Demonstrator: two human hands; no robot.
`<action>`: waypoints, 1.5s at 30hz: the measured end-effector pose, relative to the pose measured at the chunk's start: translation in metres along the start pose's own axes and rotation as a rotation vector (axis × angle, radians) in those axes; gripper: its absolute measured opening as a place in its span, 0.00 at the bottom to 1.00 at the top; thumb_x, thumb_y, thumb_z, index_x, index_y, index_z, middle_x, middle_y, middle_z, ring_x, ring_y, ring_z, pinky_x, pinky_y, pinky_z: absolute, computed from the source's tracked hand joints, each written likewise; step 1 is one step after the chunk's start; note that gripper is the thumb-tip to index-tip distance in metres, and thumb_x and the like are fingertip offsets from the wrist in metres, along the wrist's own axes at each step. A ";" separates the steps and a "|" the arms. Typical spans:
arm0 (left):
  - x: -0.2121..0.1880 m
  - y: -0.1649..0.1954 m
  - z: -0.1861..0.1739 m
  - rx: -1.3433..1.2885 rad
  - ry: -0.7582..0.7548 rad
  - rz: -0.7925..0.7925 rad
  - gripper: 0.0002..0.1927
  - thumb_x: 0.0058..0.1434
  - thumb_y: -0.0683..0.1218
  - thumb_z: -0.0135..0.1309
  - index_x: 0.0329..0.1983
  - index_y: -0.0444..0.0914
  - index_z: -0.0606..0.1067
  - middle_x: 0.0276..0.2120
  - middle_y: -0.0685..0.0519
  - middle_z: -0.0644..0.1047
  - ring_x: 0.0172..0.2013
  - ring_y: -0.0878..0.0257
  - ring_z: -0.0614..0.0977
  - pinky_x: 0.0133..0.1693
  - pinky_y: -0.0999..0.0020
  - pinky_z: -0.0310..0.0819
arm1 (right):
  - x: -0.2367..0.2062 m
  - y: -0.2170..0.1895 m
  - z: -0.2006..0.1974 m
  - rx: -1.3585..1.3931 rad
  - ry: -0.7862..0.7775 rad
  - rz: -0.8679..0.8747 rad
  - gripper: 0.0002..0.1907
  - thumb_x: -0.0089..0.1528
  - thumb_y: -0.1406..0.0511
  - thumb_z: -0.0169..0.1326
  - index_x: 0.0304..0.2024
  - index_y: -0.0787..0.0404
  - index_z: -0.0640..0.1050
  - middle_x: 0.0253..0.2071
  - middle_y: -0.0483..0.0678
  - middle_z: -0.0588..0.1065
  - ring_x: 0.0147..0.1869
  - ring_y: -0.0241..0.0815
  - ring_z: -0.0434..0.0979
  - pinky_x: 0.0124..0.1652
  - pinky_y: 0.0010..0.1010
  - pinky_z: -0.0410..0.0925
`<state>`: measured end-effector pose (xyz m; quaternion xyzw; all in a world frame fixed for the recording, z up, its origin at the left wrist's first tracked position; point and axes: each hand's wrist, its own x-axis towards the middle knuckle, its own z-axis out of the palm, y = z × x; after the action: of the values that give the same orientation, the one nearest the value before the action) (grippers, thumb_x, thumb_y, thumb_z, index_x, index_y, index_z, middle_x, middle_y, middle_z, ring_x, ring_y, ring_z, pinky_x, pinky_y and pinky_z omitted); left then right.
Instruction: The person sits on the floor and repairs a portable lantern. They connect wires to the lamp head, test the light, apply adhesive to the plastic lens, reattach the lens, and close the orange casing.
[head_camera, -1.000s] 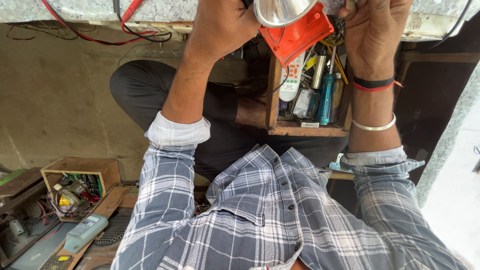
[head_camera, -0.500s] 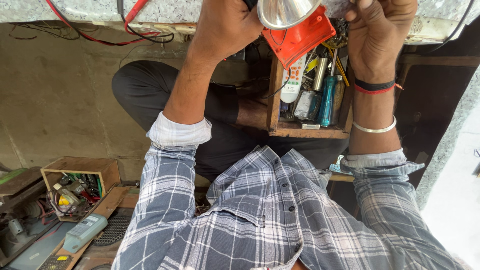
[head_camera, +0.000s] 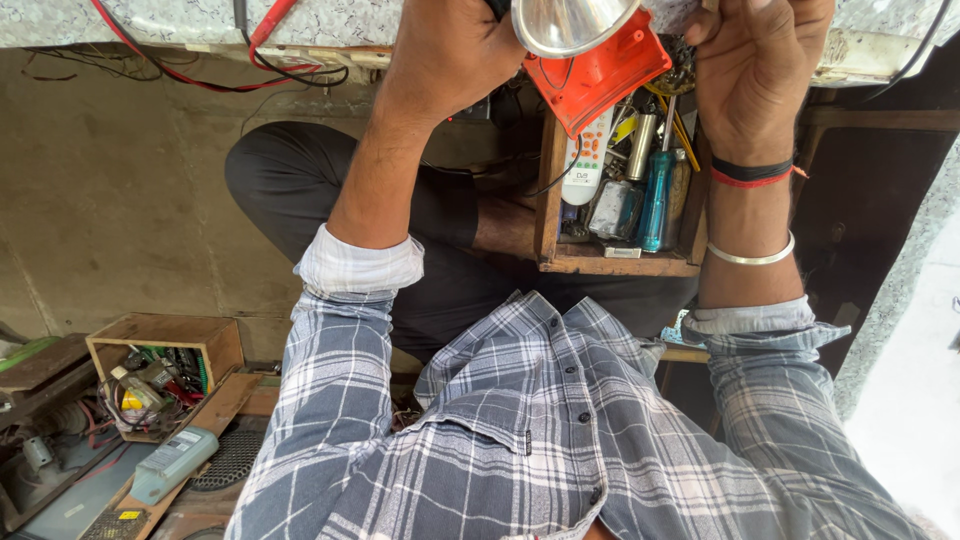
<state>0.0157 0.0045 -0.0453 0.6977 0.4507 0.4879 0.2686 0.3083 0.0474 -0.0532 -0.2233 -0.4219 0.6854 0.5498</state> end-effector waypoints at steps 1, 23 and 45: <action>0.000 -0.001 0.000 -0.002 0.003 0.013 0.10 0.72 0.42 0.63 0.34 0.34 0.79 0.19 0.52 0.77 0.19 0.67 0.76 0.23 0.70 0.65 | 0.000 0.000 0.000 -0.005 0.005 0.002 0.05 0.75 0.66 0.56 0.49 0.62 0.78 0.42 0.48 0.78 0.43 0.40 0.78 0.41 0.30 0.74; -0.002 -0.006 0.000 0.030 -0.009 0.022 0.18 0.76 0.45 0.60 0.28 0.35 0.76 0.16 0.55 0.72 0.16 0.70 0.69 0.20 0.71 0.56 | 0.001 -0.002 0.003 -0.102 0.044 -0.028 0.05 0.73 0.68 0.58 0.44 0.66 0.79 0.35 0.53 0.79 0.35 0.43 0.81 0.31 0.26 0.72; 0.003 0.042 -0.010 -0.034 -0.022 0.193 0.22 0.63 0.47 0.72 0.50 0.35 0.73 0.43 0.47 0.79 0.43 0.53 0.84 0.45 0.60 0.78 | -0.022 -0.008 0.005 -0.213 -0.021 -0.183 0.15 0.69 0.62 0.59 0.54 0.60 0.72 0.41 0.52 0.77 0.36 0.43 0.79 0.30 0.28 0.72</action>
<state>0.0225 -0.0122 -0.0065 0.7384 0.3700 0.5114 0.2373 0.3161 0.0252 -0.0473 -0.2338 -0.5167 0.5862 0.5785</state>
